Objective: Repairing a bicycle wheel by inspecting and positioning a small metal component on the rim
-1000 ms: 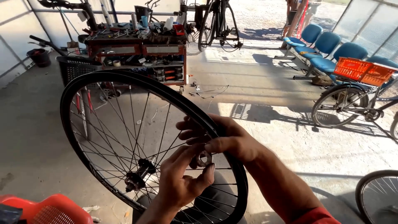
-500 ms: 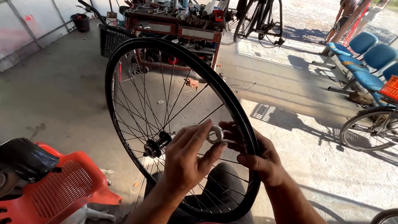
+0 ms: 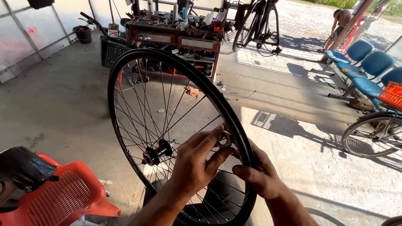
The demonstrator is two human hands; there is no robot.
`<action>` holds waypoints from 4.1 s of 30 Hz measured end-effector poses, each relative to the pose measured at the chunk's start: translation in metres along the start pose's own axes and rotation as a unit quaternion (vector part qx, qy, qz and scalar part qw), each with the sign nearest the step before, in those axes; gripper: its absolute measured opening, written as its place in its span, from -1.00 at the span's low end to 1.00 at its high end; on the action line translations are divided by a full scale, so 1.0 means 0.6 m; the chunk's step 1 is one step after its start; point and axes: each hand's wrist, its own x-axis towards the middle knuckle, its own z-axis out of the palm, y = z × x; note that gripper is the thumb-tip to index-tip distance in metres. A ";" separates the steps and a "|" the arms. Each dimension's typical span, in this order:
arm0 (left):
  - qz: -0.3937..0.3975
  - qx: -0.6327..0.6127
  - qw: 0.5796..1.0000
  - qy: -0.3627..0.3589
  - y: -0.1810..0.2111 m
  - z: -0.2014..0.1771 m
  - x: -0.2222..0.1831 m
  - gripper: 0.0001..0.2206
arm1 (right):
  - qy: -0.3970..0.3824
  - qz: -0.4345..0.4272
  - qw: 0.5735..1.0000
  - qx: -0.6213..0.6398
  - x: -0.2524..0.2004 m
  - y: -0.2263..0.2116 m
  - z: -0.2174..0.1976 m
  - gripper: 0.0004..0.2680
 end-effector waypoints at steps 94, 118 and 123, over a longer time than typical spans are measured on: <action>-0.064 -0.098 0.988 0.101 -0.064 -0.032 -0.038 -0.73 | -0.137 -0.116 0.953 -0.243 0.066 -0.040 0.018 -0.27; 0.017 -0.080 0.994 0.071 0.011 0.029 0.014 -0.79 | -0.090 0.067 0.987 0.115 0.080 -0.039 -0.055 -0.45; 0.073 0.013 0.982 0.173 0.007 0.003 0.046 -0.68 | 0.074 0.019 0.990 0.117 0.044 -0.024 -0.001 -0.43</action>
